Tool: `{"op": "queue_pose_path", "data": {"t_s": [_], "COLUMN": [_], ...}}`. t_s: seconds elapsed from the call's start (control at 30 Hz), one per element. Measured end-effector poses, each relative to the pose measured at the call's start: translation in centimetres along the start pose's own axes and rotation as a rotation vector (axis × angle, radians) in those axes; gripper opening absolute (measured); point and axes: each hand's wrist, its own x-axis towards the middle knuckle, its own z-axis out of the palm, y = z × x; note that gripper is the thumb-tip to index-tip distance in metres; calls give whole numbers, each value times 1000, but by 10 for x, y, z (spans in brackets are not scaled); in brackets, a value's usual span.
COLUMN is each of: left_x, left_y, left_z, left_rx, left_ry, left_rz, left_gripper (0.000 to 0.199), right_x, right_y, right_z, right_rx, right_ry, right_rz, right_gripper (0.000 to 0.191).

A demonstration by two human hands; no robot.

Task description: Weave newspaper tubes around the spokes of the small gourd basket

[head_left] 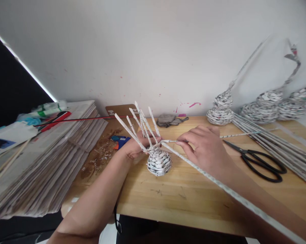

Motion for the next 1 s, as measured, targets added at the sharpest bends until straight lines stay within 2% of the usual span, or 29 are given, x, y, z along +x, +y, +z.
{"op": "queue_pose_path", "data": {"t_s": [0.27, 0.43, 0.83, 1.0], "left_x": [-3, -4, -4, -1], "left_y": [0, 3, 3, 1], "left_z": [6, 11, 12, 12], "left_rx": [-7, -17, -3, -36], "left_ry": [6, 23, 27, 11], "left_rz": [7, 8, 18, 54], "left_gripper": [33, 39, 35, 33], "right_x": [0, -1, 0, -1], "right_y": [-4, -4, -4, -4], "right_z": [1, 3, 7, 8], "right_rx": [49, 56, 53, 115], "right_ry": [-12, -36, -13, -44], "right_rz": [-6, -8, -23, 31], "right_gripper": [12, 12, 12, 7]}}
